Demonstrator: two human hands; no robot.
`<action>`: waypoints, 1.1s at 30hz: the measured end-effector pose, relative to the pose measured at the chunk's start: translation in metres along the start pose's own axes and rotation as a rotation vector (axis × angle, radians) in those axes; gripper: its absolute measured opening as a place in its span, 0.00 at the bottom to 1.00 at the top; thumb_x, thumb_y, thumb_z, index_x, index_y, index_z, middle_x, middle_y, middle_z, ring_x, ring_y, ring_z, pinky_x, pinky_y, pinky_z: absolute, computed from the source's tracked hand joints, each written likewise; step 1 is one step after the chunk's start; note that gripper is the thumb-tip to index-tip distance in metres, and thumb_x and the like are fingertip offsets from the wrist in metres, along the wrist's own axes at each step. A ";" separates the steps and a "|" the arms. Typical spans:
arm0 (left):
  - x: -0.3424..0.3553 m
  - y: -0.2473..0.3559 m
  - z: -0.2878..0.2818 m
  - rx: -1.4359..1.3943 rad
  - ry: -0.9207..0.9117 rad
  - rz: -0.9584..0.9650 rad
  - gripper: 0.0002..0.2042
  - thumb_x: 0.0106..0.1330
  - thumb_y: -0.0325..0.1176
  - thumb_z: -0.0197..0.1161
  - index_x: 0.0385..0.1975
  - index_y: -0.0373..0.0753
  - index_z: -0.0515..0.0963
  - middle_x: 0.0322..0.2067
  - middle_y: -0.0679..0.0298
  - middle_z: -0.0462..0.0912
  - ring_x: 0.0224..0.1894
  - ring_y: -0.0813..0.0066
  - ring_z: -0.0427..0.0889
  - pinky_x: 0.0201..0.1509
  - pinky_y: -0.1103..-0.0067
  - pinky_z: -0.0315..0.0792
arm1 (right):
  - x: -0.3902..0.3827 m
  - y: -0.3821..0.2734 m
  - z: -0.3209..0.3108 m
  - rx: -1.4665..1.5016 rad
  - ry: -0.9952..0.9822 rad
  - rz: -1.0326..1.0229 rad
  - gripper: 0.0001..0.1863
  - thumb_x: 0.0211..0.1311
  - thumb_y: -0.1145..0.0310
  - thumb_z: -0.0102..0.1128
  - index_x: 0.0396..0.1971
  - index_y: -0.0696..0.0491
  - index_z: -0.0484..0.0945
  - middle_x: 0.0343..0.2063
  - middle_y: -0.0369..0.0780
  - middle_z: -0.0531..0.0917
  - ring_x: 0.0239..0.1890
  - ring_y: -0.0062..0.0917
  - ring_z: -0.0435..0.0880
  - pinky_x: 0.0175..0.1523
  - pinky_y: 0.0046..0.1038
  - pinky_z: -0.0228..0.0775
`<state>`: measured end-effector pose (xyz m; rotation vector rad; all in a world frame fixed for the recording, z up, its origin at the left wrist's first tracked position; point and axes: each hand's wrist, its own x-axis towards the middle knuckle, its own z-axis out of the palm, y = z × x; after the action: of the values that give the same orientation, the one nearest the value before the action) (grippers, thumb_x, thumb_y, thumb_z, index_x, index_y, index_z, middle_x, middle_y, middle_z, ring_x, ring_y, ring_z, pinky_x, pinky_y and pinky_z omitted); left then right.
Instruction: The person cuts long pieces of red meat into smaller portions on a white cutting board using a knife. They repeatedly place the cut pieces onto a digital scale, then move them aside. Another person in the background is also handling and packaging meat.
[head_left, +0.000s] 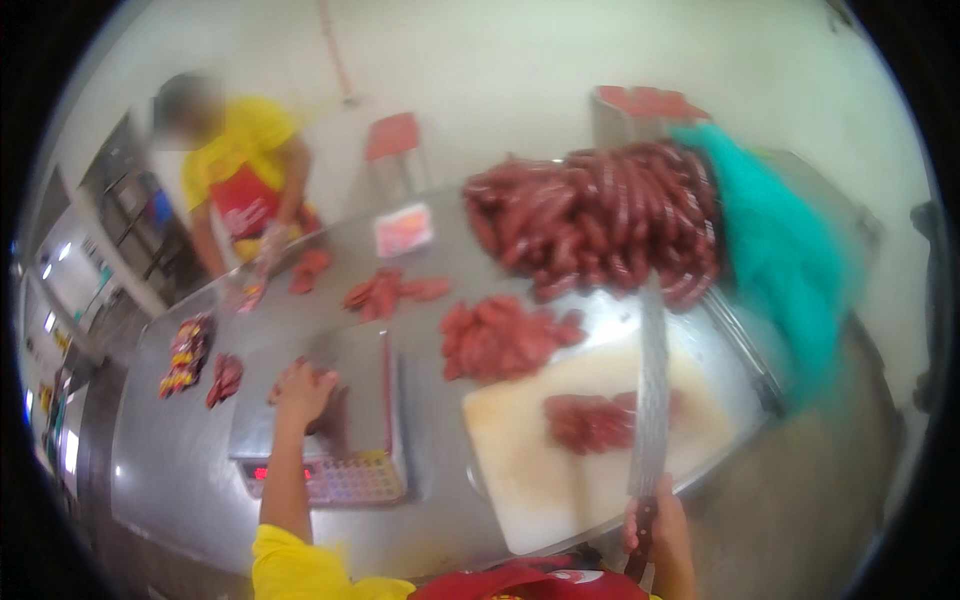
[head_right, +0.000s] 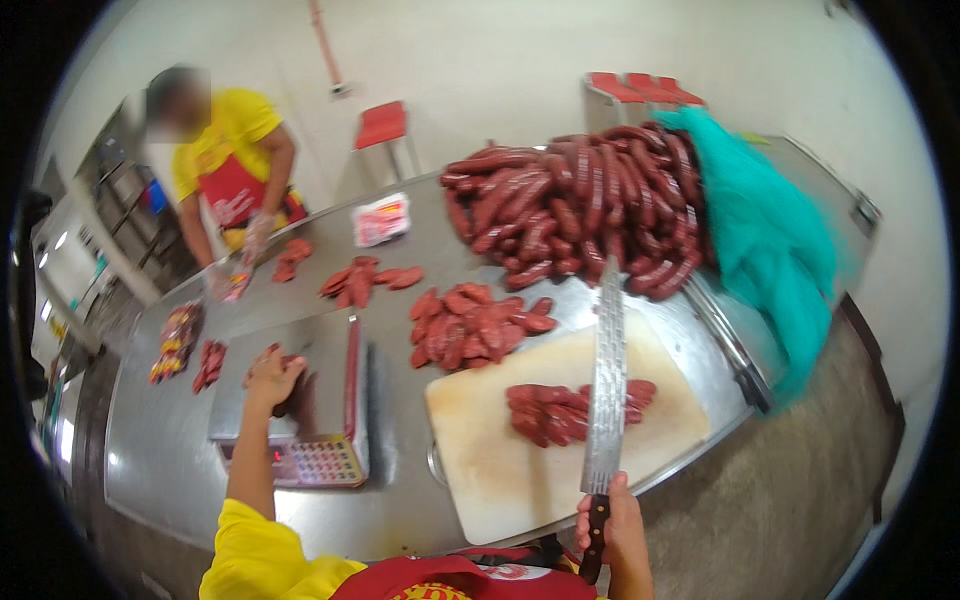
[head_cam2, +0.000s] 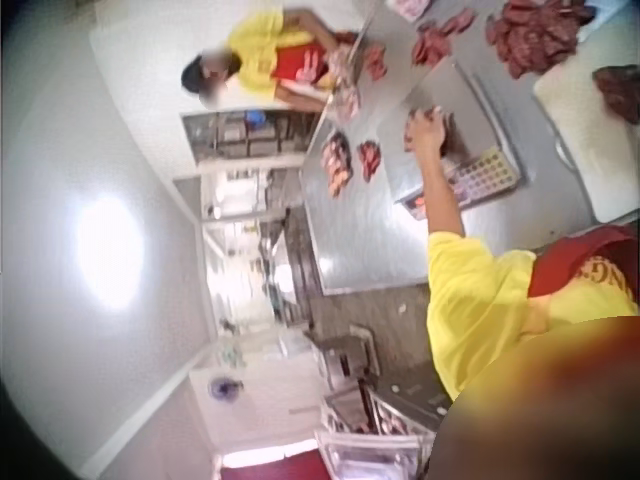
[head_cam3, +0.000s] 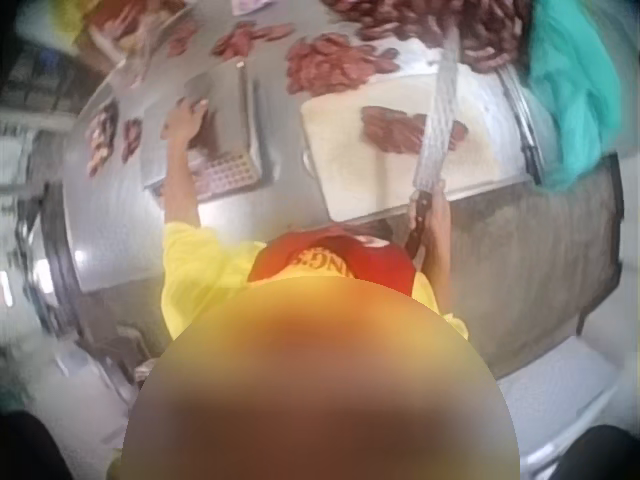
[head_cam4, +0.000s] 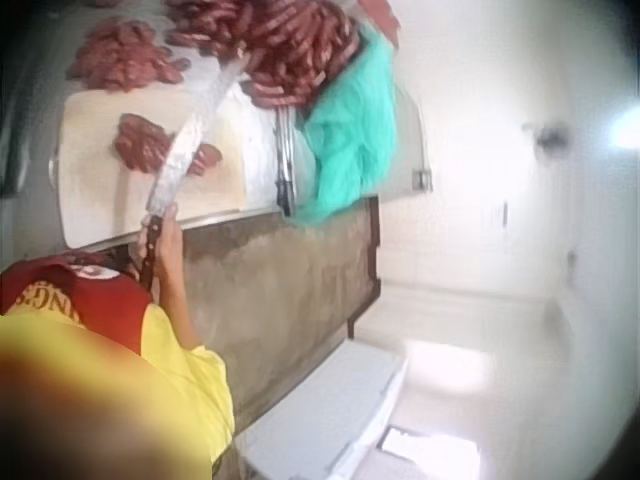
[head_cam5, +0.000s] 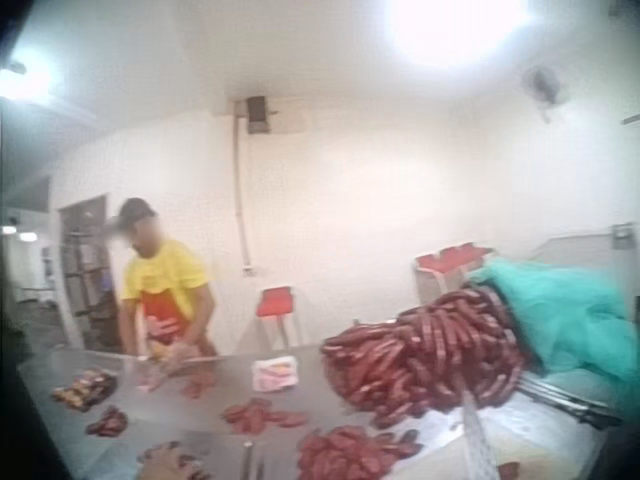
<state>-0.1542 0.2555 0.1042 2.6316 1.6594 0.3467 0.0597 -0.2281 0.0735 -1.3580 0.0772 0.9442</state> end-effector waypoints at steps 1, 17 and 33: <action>0.003 0.005 -0.001 0.061 -0.027 -0.088 0.30 0.58 0.58 0.56 0.50 0.37 0.73 0.57 0.51 0.70 0.58 0.46 0.67 0.62 0.48 0.53 | -0.004 0.000 -0.004 0.000 -0.009 -0.023 0.39 0.63 0.32 0.34 0.24 0.59 0.71 0.09 0.39 0.72 0.07 0.25 0.68 0.13 0.29 0.64; 0.000 0.376 0.164 -0.145 0.120 1.038 0.09 0.61 0.29 0.52 0.37 0.38 0.77 0.36 0.51 0.80 0.36 0.51 0.78 0.43 0.63 0.71 | -0.004 -0.006 -0.044 0.008 0.316 -0.076 0.38 0.62 0.31 0.34 0.23 0.55 0.71 0.06 0.38 0.67 0.05 0.26 0.65 0.11 0.27 0.59; 0.070 0.337 0.145 -0.323 -0.441 0.752 0.14 0.46 0.22 0.59 0.37 0.36 0.76 0.40 0.50 0.79 0.47 0.50 0.77 0.47 0.64 0.70 | 0.035 -0.002 -0.081 0.189 0.327 0.055 0.38 0.62 0.31 0.33 0.20 0.56 0.70 0.05 0.41 0.68 0.04 0.30 0.66 0.10 0.32 0.62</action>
<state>0.2027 0.1857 0.0179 2.6891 0.4188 0.0139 0.1208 -0.2781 0.0339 -1.3275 0.4445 0.7327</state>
